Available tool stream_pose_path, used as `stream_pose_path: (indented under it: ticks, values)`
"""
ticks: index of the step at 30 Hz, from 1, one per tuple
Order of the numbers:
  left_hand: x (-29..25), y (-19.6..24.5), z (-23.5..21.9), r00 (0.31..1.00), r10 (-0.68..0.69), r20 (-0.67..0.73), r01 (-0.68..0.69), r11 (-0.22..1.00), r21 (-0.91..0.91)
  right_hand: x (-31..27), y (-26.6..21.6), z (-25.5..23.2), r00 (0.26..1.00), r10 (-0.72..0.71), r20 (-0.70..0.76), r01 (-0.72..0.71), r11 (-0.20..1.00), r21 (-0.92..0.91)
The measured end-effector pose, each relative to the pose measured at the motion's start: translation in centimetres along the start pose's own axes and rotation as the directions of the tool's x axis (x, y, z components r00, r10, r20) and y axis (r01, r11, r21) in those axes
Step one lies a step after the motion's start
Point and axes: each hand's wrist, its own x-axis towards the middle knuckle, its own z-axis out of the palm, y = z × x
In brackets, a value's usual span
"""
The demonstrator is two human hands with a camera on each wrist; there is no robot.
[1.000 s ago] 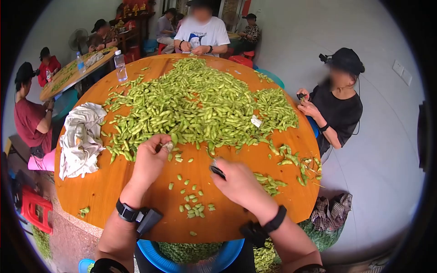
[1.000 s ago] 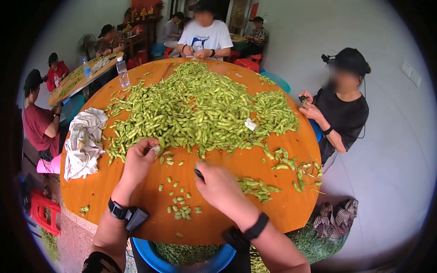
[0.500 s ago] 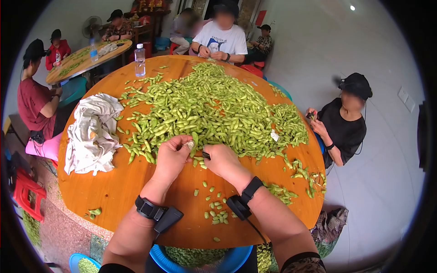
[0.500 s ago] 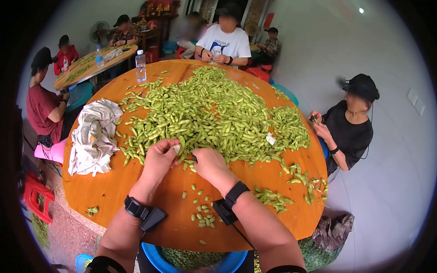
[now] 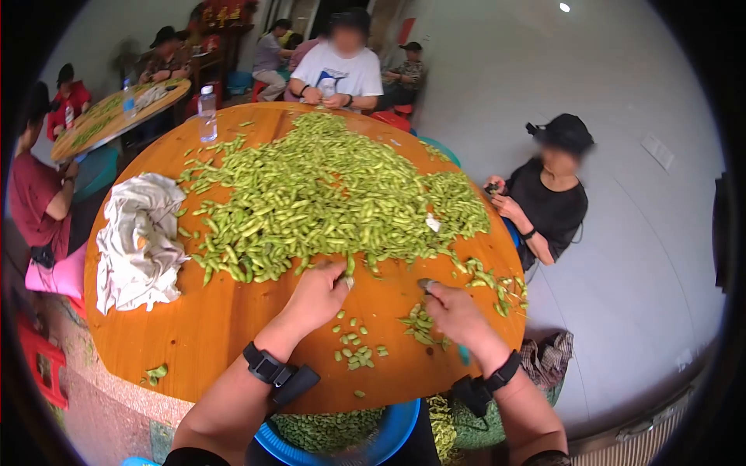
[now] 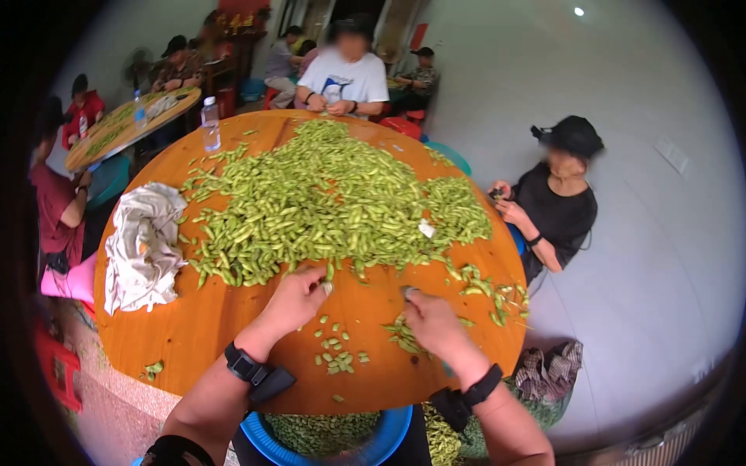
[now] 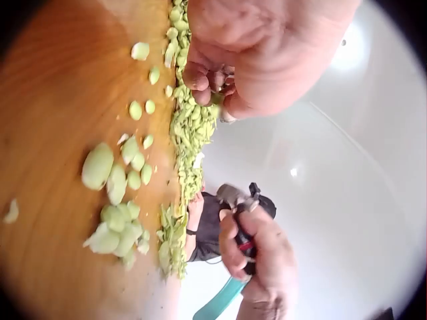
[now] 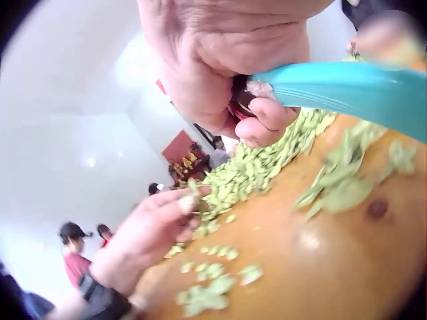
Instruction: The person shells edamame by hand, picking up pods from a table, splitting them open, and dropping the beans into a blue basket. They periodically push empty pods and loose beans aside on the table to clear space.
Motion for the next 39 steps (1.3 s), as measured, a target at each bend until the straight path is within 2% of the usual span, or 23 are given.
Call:
stream_pose_path:
  ticks: [1,2,4,6,8,10,14,18,20,23,25,26,27,28,30,32,34,36,37,39]
  values:
    - [-0.4,1.0,0.3,0.999,0.000,0.032,0.002,0.998,-0.066,-0.6,-1.1,0.5,0.994,0.107,0.028,-0.110,0.948,0.298]
    - [-0.5,1.6,0.6,0.999,0.016,0.051,-0.013,0.998,-0.064,-1.2,-2.8,0.7,0.992,0.122,0.009,-0.119,0.945,0.304]
    - [-0.9,2.2,1.0,0.992,0.037,0.119,-0.028,0.997,-0.079,-1.8,-6.8,1.1,0.935,0.320,0.153,-0.345,0.724,0.597]
    - [-1.1,2.4,1.2,0.982,0.073,0.173,-0.071,0.997,-0.022,-1.7,-7.0,2.6,0.934,0.323,0.155,-0.342,0.678,0.651]
    - [-1.4,2.7,1.6,0.970,0.172,0.172,-0.193,0.975,0.111,-1.9,-6.6,3.2,0.933,0.323,0.160,-0.338,0.631,0.698]
    - [-1.6,3.4,1.7,0.964,0.147,0.220,-0.181,0.973,0.143,-1.8,-6.5,3.7,0.923,0.326,0.204,-0.354,0.510,0.784]
    - [-1.7,3.7,1.8,0.948,0.089,0.305,-0.163,0.961,0.225,-2.0,-6.2,4.5,0.915,0.343,0.213,-0.364,0.475,0.801]
    - [-1.7,3.6,1.8,0.940,0.090,0.328,-0.173,0.957,0.232,-1.8,-5.1,5.5,0.917,0.323,0.233,-0.359,0.419,0.834]
    - [-1.8,2.8,2.2,0.933,0.218,0.285,-0.280,0.940,0.197,-1.8,-5.1,5.8,0.921,0.317,0.228,-0.346,0.391,0.853]
    - [-1.6,2.9,2.1,0.936,0.187,0.297,-0.239,0.960,0.149,-1.5,-5.3,6.2,0.919,0.348,0.187,-0.304,0.319,0.898]
    - [-1.5,2.8,2.1,0.934,0.196,0.298,-0.246,0.959,0.142,-1.2,-5.1,6.1,0.892,0.358,0.274,-0.346,0.154,0.925]
    - [-1.5,2.7,2.0,0.935,0.197,0.294,-0.244,0.961,0.133,-1.0,-4.9,6.0,0.897,0.356,0.263,-0.335,0.156,0.929]
    - [-1.4,2.7,1.8,0.933,0.206,0.294,-0.254,0.958,0.136,-0.8,-4.5,6.0,0.889,0.329,0.318,-0.359,0.073,0.930]
    - [-1.3,2.6,1.7,0.935,0.158,0.317,-0.173,0.985,0.019,-0.7,-4.2,5.9,0.880,0.298,0.371,-0.385,-0.010,0.923]
    - [-1.3,2.3,1.7,0.921,0.069,0.382,0.014,0.978,-0.210,-0.6,-3.7,5.5,0.876,0.277,0.394,-0.397,-0.051,0.917]
    - [-1.1,1.3,2.0,0.906,0.058,0.419,0.068,0.958,-0.280,-0.5,-3.1,5.6,0.869,0.214,0.446,-0.420,-0.158,0.894]
    - [-0.9,1.7,1.7,0.889,0.025,0.457,0.158,0.921,-0.357,-0.5,-3.5,5.3,0.872,0.193,0.451,-0.425,-0.161,0.891]
    - [-1.4,1.7,2.3,0.900,0.022,0.435,0.143,0.928,-0.344,-0.8,-5.0,5.0,0.916,0.296,0.272,-0.351,0.261,0.899]
    - [-1.5,2.0,2.5,0.922,0.018,0.386,0.123,0.934,-0.336,-1.0,-5.4,5.5,0.942,0.284,0.177,-0.287,0.411,0.865]
    - [-1.6,2.1,2.8,0.942,0.015,0.336,0.102,0.940,-0.325,-1.3,-6.2,5.9,0.945,0.288,0.154,-0.278,0.459,0.844]
